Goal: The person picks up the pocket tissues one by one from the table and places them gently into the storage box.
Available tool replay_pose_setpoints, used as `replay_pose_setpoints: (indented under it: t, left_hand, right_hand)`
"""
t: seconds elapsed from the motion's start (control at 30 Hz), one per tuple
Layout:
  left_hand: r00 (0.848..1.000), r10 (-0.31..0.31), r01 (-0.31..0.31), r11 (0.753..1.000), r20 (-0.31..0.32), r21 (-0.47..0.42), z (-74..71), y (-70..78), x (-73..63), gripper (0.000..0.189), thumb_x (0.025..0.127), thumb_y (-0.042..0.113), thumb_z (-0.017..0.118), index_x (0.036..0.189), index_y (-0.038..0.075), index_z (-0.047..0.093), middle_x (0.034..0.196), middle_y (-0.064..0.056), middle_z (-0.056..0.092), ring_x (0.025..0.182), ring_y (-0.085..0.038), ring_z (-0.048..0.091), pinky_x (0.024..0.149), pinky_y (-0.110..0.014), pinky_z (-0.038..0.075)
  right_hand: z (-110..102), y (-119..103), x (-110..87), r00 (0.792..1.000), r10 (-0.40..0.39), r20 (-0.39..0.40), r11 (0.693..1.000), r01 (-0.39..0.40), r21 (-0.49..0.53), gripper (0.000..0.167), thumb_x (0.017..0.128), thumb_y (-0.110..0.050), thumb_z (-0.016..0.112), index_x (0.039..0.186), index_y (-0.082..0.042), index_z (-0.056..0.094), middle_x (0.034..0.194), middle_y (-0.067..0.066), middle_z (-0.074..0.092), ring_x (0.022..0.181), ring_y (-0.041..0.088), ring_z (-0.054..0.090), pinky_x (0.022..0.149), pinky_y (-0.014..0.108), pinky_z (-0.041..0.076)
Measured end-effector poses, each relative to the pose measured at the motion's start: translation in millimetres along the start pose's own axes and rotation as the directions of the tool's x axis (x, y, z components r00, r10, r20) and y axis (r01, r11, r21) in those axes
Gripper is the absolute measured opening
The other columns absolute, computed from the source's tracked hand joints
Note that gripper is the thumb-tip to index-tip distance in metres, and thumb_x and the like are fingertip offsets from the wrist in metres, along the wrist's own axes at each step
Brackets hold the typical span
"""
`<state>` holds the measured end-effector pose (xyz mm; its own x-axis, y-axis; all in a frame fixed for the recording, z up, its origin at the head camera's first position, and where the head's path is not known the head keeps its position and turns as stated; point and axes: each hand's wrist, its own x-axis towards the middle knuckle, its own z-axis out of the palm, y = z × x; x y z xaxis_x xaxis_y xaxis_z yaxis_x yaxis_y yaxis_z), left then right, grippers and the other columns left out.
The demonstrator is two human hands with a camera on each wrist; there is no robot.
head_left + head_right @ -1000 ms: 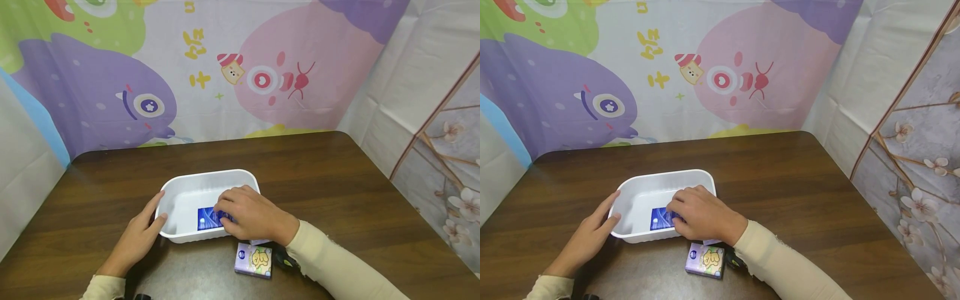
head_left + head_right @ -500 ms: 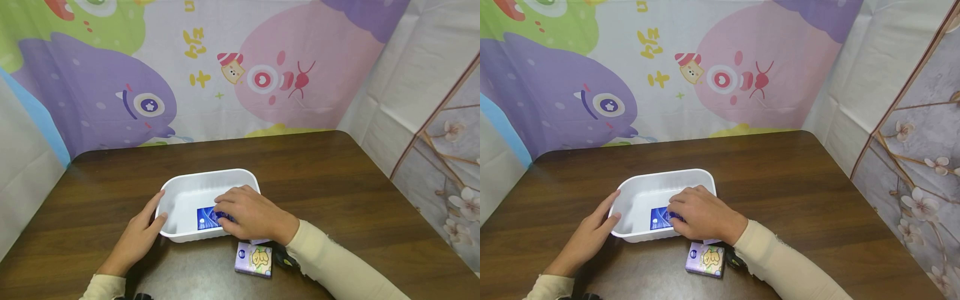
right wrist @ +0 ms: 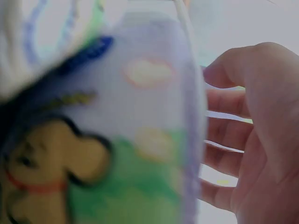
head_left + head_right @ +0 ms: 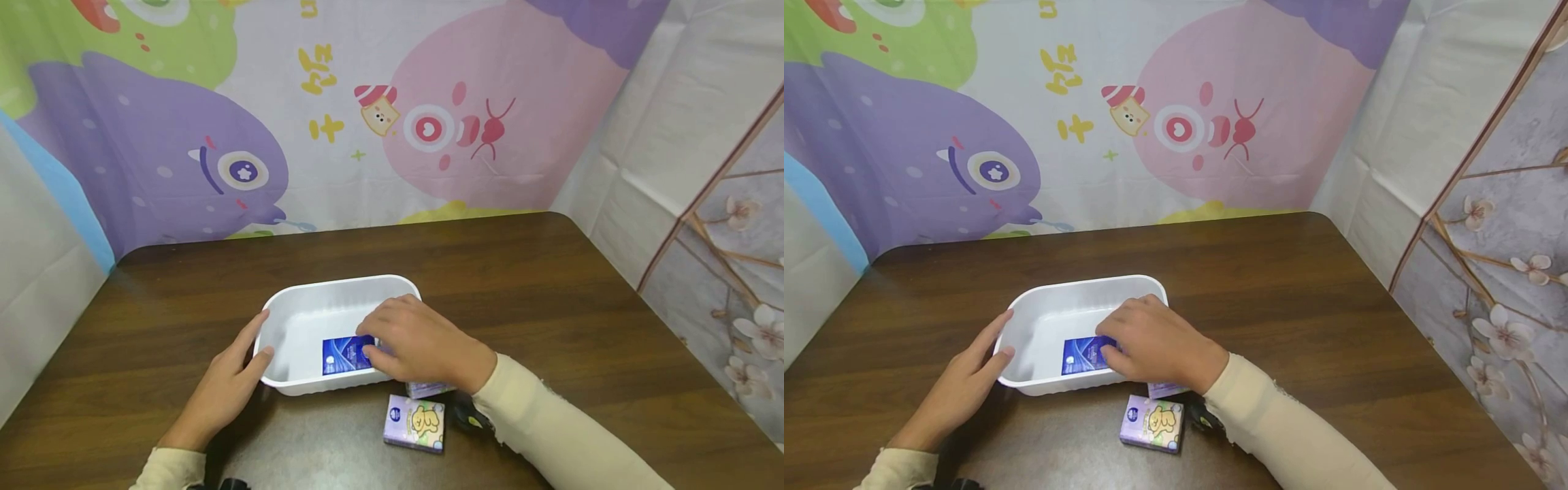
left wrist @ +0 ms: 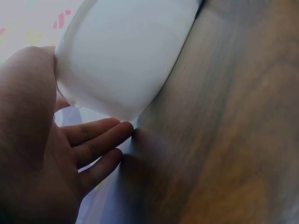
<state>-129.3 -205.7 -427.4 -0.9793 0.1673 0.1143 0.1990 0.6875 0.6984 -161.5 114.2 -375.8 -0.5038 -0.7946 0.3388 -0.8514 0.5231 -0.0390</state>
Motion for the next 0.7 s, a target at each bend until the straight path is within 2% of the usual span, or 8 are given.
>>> replay_pose_setpoints:
  t: [0.23,0.43,0.57,0.7]
  left_hand:
    - [1.0,0.001,-0.001,1.0,-0.002,-0.004,0.1,0.8,-0.4,0.06,0.106,0.036,0.047,0.161,0.029,0.024,0.158,-0.018,0.034,0.141,-0.042,0.036,0.106,-0.065,0.033]
    - [1.0,0.0,0.0,1.0,0.001,-0.008,-0.3,0.7,-0.6,0.06,0.106,0.036,0.047,0.161,0.029,0.024,0.158,-0.019,0.034,0.141,-0.042,0.036,0.106,-0.065,0.032]
    - [1.0,-0.002,0.002,1.0,0.002,-0.007,-0.4,0.6,-0.2,0.06,0.106,0.036,0.047,0.161,0.029,0.024,0.158,-0.017,0.034,0.141,-0.041,0.035,0.106,-0.065,0.032]
    - [1.0,-0.004,0.004,1.0,0.004,-0.006,-0.4,0.7,-0.2,0.06,0.106,0.037,0.047,0.161,0.029,0.024,0.159,-0.017,0.033,0.142,-0.041,0.035,0.106,-0.065,0.032]
  right_hand:
    - [-14.6,6.7,-3.2,1.0,0.013,0.001,1.0,-0.013,0.007,0.028,0.095,-0.028,0.058,0.11,-0.012,0.076,0.103,-0.003,0.074,0.098,0.015,0.065,0.087,0.036,0.05]
    - [-24.5,11.4,-5.7,0.998,0.037,0.043,0.999,-0.038,0.007,0.024,0.096,-0.028,0.059,0.106,-0.013,0.075,0.097,-0.004,0.073,0.089,0.014,0.065,0.078,0.035,0.052]
    - [-32.1,13.2,-8.7,0.994,0.073,0.077,0.997,-0.075,0.015,0.022,0.097,-0.031,0.062,0.105,-0.014,0.074,0.095,-0.004,0.072,0.084,0.012,0.065,0.077,0.034,0.053]
    - [-39.3,13.9,-11.0,0.986,0.118,0.119,0.993,-0.12,0.016,0.018,0.096,-0.032,0.063,0.1,-0.017,0.073,0.087,-0.008,0.068,0.076,0.009,0.06,0.07,0.032,0.052]
